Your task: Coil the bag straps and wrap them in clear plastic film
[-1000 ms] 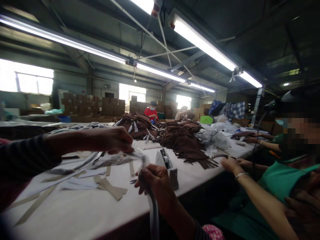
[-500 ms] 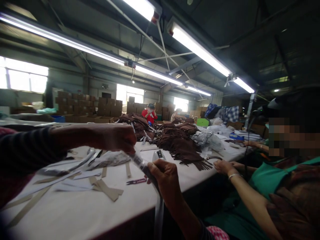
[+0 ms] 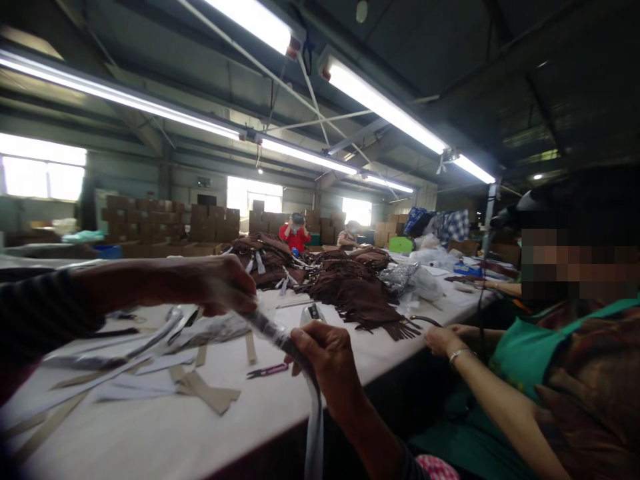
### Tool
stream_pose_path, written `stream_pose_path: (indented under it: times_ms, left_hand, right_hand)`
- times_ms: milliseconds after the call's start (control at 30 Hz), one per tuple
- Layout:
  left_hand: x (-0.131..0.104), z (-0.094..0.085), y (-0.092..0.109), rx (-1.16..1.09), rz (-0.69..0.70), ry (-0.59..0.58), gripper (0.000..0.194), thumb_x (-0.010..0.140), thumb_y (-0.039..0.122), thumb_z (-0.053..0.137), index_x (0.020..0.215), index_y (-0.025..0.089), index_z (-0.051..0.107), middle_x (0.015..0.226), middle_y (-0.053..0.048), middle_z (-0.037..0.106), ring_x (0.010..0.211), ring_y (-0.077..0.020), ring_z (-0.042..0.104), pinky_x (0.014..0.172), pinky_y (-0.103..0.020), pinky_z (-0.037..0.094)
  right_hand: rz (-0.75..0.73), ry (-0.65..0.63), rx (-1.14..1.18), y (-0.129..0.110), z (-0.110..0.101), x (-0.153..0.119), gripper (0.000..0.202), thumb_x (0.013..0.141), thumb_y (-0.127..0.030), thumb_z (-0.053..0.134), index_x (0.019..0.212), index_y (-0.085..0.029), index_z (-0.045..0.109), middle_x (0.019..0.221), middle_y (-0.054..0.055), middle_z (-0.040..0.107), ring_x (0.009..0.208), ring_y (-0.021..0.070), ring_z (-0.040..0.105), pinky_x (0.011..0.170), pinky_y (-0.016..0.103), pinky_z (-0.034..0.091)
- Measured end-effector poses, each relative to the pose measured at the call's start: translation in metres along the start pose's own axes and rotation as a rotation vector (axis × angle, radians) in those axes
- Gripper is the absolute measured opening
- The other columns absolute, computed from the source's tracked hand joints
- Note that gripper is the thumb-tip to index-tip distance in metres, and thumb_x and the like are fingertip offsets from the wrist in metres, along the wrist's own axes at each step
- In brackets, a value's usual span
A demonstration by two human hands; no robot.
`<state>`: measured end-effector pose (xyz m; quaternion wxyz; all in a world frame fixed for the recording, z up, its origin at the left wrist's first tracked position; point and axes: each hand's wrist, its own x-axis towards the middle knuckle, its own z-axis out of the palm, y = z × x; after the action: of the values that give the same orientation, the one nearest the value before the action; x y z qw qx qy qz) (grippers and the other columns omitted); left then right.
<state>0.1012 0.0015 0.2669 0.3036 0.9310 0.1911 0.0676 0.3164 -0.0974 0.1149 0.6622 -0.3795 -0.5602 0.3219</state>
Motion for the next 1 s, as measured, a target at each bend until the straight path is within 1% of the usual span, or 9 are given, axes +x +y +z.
stream_pose_path:
  times_ms: [133, 233, 333, 433, 500, 633, 800, 933, 1000]
  left_hand:
    - [0.002, 0.004, 0.003, -0.103, -0.013, 0.044, 0.022, 0.088, 0.032, 0.072, 0.076, 0.014, 0.076, 0.049, 0.002, 0.047, 0.044, -0.0089, 0.035, 0.043, -0.025, 0.021]
    - [0.0, 0.007, 0.003, -0.142, -0.012, 0.077, 0.021, 0.086, 0.032, 0.074, 0.079, 0.013, 0.08, 0.048, 0.002, 0.047, 0.044, -0.0089, 0.035, 0.042, -0.024, 0.02]
    - [-0.003, 0.008, 0.003, -0.203, -0.04, 0.085, 0.021, 0.085, 0.034, 0.075, 0.082, 0.014, 0.082, 0.047, 0.003, 0.047, 0.043, -0.0082, 0.033, 0.041, -0.023, 0.017]
    - [-0.003, 0.01, 0.004, -0.189, -0.047, 0.065, 0.021, 0.085, 0.034, 0.076, 0.081, 0.014, 0.081, 0.048, 0.003, 0.048, 0.043, -0.0076, 0.034, 0.041, -0.022, 0.018]
    - [0.0, 0.012, 0.004, -0.142, -0.028, 0.068, 0.022, 0.085, 0.034, 0.075, 0.078, 0.013, 0.08, 0.048, 0.003, 0.049, 0.044, -0.0076, 0.037, 0.041, -0.022, 0.021]
    - [0.008, 0.016, 0.005, -0.112, 0.007, 0.073, 0.022, 0.085, 0.032, 0.073, 0.075, 0.013, 0.078, 0.046, 0.004, 0.048, 0.043, -0.0073, 0.037, 0.042, -0.022, 0.023]
    - [0.015, 0.02, 0.007, -0.065, 0.046, 0.103, 0.023, 0.084, 0.031, 0.072, 0.072, 0.013, 0.076, 0.044, 0.005, 0.046, 0.041, -0.0078, 0.035, 0.041, -0.022, 0.022]
    - [0.016, 0.024, 0.004, -0.058, 0.002, 0.111, 0.026, 0.086, 0.032, 0.07, 0.067, 0.014, 0.069, 0.048, 0.005, 0.045, 0.046, -0.0087, 0.037, 0.043, -0.021, 0.024]
    - [0.014, 0.026, 0.001, -0.11, -0.027, 0.12, 0.027, 0.087, 0.037, 0.07, 0.071, 0.014, 0.068, 0.051, 0.005, 0.044, 0.048, -0.0086, 0.035, 0.044, -0.021, 0.024]
  right_hand:
    - [-0.03, 0.021, 0.004, -0.007, 0.007, 0.006, 0.038, 0.085, -0.047, 0.077, 0.068, -0.014, 0.072, 0.058, 0.003, 0.069, 0.046, 0.0089, 0.055, 0.047, 0.019, 0.039]
    - [-0.06, 0.021, 0.009, -0.012, 0.006, 0.011, 0.036, 0.084, -0.046, 0.078, 0.068, -0.014, 0.071, 0.06, 0.003, 0.071, 0.045, 0.0092, 0.056, 0.046, 0.019, 0.039]
    - [-0.044, -0.058, 0.028, -0.014, -0.001, 0.012, 0.037, 0.084, -0.047, 0.079, 0.068, -0.014, 0.069, 0.062, 0.005, 0.072, 0.046, 0.01, 0.057, 0.046, 0.019, 0.04]
    - [0.018, -0.166, 0.077, -0.012, -0.009, 0.007, 0.042, 0.089, -0.051, 0.075, 0.069, -0.014, 0.068, 0.06, 0.005, 0.071, 0.042, 0.0087, 0.053, 0.043, 0.019, 0.037]
    - [0.053, -0.201, 0.112, -0.011, -0.01, 0.005, 0.045, 0.089, -0.054, 0.074, 0.068, -0.014, 0.067, 0.059, 0.005, 0.07, 0.04, 0.0072, 0.049, 0.04, 0.019, 0.032]
    - [0.104, -0.181, 0.154, -0.015, -0.006, 0.005, 0.044, 0.084, -0.052, 0.079, 0.065, -0.014, 0.065, 0.054, 0.004, 0.068, 0.037, 0.0061, 0.045, 0.038, 0.018, 0.028]
    - [0.079, -0.174, 0.111, -0.029, 0.003, 0.016, 0.04, 0.083, -0.048, 0.078, 0.064, -0.014, 0.067, 0.056, 0.005, 0.07, 0.039, 0.0076, 0.049, 0.04, 0.019, 0.033]
    - [0.041, -0.182, 0.016, -0.036, 0.011, 0.03, 0.037, 0.082, -0.044, 0.076, 0.064, -0.014, 0.067, 0.055, 0.004, 0.07, 0.038, 0.0077, 0.049, 0.039, 0.019, 0.03]
    - [0.044, -0.189, -0.001, -0.036, 0.014, 0.037, 0.036, 0.083, -0.043, 0.075, 0.063, -0.015, 0.066, 0.054, 0.004, 0.069, 0.038, 0.0075, 0.048, 0.039, 0.019, 0.028]
